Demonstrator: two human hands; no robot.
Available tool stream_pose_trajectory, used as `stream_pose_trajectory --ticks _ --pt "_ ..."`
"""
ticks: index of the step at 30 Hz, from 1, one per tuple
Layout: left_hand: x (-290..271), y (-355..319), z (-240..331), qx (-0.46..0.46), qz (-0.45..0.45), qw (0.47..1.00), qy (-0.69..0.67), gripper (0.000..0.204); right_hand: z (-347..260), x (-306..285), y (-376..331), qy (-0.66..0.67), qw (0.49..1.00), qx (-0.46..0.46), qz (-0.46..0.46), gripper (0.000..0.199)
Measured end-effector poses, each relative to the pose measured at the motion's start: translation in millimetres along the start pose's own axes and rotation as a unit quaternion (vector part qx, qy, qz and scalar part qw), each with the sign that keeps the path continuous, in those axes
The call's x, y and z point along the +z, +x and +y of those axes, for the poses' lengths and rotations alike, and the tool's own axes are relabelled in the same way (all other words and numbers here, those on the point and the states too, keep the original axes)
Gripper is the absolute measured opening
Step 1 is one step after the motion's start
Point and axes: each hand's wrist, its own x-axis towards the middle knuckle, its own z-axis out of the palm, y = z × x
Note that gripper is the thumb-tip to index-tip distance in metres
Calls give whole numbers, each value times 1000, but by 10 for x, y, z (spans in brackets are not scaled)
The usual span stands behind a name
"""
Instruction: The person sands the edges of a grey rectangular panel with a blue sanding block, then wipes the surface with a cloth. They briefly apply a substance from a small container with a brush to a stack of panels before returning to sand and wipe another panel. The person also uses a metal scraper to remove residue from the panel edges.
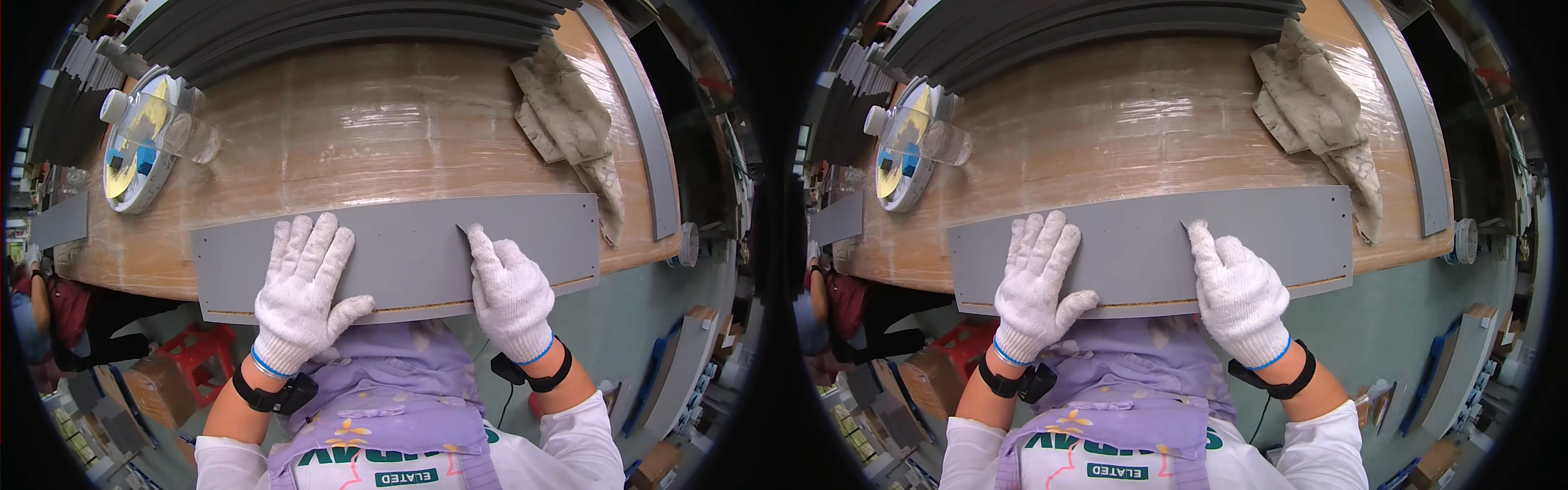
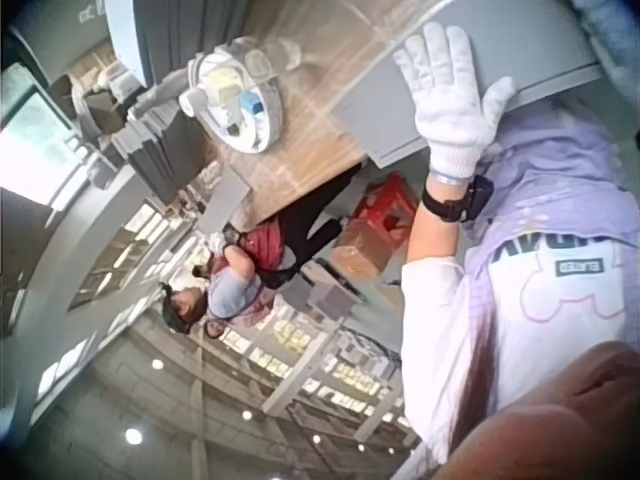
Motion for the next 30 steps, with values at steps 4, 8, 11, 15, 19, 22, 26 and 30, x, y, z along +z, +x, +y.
stream_pose_trajectory --ticks 4,8,11,15,19,22,26,30 --pt "20 -9 -19 -1 3 1000 -12 73 -38 -13 17 14 999 -14 -28 55" --pt "16 -14 -38 1 5 1000 -19 74 -73 -2 24 10 1000 2 -18 55" --pt "8 -7 -24 0 2 1000 -18 74 -90 -14 27 7 1000 20 -15 54" --pt "7 -10 -34 1 2 1000 -16 74 -106 -12 44 15 999 20 -23 54" --pt "8 -11 -31 3 5 1000 -16 73 -107 -28 50 18 999 28 -12 53" --pt "10 -17 -30 3 10 1000 -15 73 -133 -22 49 26 999 19 -24 53" --pt "7 -10 -19 3 12 1000 -14 72 -97 0 36 17 999 36 -9 53" --pt "4 5 -13 9 16 1000 -15 72 -141 -71 28 66 996 25 -56 51"
